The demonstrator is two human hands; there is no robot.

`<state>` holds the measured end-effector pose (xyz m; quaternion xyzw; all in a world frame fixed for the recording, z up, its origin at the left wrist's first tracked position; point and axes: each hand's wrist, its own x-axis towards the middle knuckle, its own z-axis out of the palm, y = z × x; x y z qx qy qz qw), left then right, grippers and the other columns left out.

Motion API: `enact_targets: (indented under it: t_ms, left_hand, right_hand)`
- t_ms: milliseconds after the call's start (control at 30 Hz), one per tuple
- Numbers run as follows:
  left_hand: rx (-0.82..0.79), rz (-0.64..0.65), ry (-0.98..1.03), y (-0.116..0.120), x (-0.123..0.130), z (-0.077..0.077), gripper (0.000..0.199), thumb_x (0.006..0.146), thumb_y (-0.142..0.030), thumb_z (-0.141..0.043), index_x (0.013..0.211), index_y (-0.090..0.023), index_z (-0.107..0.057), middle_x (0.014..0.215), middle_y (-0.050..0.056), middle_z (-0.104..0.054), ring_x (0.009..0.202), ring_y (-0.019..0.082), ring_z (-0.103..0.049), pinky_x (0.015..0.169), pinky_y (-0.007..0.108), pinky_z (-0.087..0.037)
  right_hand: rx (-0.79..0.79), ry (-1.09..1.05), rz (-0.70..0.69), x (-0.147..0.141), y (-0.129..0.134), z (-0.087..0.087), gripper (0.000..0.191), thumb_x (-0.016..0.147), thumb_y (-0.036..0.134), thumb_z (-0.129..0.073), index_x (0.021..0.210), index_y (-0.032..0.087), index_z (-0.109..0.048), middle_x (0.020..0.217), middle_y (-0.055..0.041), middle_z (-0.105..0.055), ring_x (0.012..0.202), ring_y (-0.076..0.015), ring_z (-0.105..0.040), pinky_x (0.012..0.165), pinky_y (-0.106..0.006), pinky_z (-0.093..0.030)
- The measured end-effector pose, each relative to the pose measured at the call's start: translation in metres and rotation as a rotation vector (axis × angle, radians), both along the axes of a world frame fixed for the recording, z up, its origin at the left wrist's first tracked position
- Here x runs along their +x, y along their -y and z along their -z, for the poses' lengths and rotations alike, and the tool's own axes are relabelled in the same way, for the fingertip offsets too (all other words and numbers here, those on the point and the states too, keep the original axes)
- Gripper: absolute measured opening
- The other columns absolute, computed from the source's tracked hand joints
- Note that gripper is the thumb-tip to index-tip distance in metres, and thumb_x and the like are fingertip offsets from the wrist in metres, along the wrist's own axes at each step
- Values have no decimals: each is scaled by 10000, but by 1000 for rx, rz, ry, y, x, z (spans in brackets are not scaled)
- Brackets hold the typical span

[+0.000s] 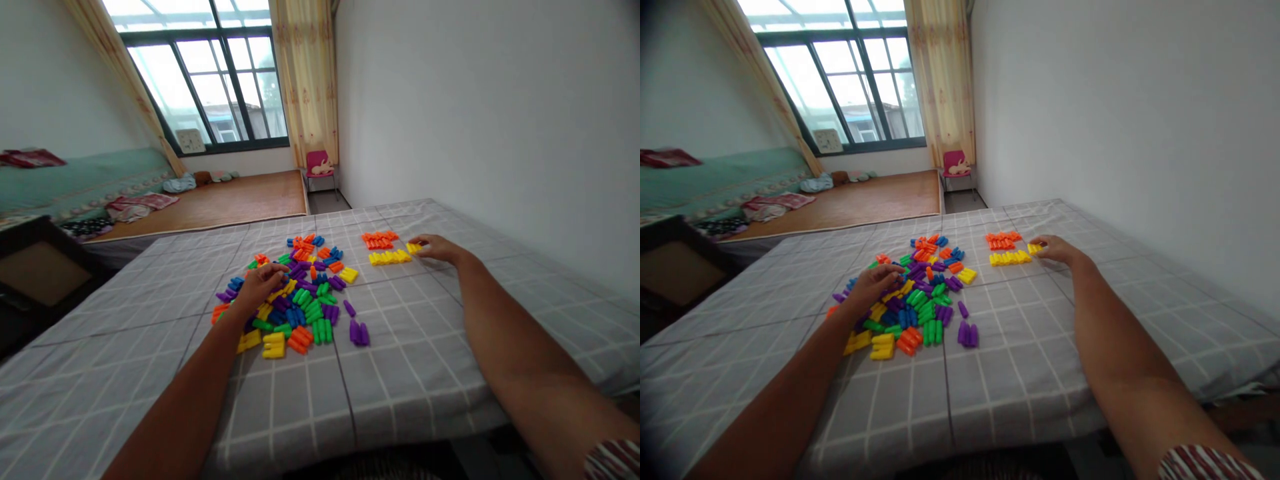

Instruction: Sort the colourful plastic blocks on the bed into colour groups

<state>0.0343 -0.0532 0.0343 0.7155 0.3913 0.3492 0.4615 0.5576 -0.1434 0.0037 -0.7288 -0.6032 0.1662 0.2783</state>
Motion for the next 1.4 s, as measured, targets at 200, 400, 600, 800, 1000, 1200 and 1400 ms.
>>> enact_targets:
  t_ms: [200, 400, 600, 800, 1000, 1200, 1400]
  left_hand:
    - [45, 47, -54, -1, -1, 3, 394, 735, -504, -657, 958, -182, -698, 807, 39, -713, 758, 171, -665, 704, 282, -543]
    - [52, 47, -75, 2, 0, -2, 409, 729, -521, -654, 950, -181, -701, 794, 38, -712, 758, 182, -665, 695, 283, -539]
    - [104, 66, -114, 3, -2, -3, 433, 749, -526, -630, 966, -157, -697, 778, 46, -707, 700, 172, -647, 611, 258, -515]
    - [177, 5, -105, -7, -14, -9, 415, 761, -479, -617, 984, -137, -693, 808, 61, -709, 716, 169, -649, 620, 259, -515]
    - [193, -68, -133, -21, -49, -18, 381, 766, -433, -590, 961, -122, -692, 879, 77, -718, 704, 160, -648, 613, 257, -512]
    - [223, 497, -350, -22, -55, -8, 288, 771, -320, -631, 992, -163, -731, 994, 66, -733, 893, 190, -665, 816, 283, -515]
    - [554, 244, -528, -34, -55, 7, 350, 727, -100, -555, 1006, -187, -748, 1031, 54, -733, 1003, 197, -637, 942, 290, -467]
  right_hand:
    - [-109, 42, -46, 2, 2, 0, 428, 623, 236, -677, 1043, 165, -727, 1112, -101, -696, 1008, -273, -632, 932, -384, -479]
    - [-147, 11, -94, -2, 5, -5, 477, 604, 223, -674, 1074, 152, -715, 1114, -104, -693, 1014, -261, -629, 937, -356, -476]
    - [-204, 31, -115, -7, 5, -10, 531, 612, 301, -669, 1122, 158, -701, 1173, -100, -670, 1070, -279, -604, 968, -360, -458]
    - [-174, 70, -142, 2, 10, -6, 562, 616, 337, -654, 1161, 204, -678, 1212, -89, -655, 1082, -296, -607, 943, -401, -479]
    - [206, 222, 94, -34, -7, -26, 420, 746, 271, -549, 1135, 181, -678, 1228, -171, -628, 1077, -323, -603, 892, -454, -485]
    - [306, 92, -487, -203, -17, -46, 284, 839, 270, -490, 1050, 218, -673, 1022, -75, -706, 909, -222, -653, 790, -366, -528]
    - [329, 242, -969, -321, -43, -36, 252, 830, 146, -518, 1014, 187, -686, 1019, -89, -699, 982, -213, -620, 882, -371, -472]
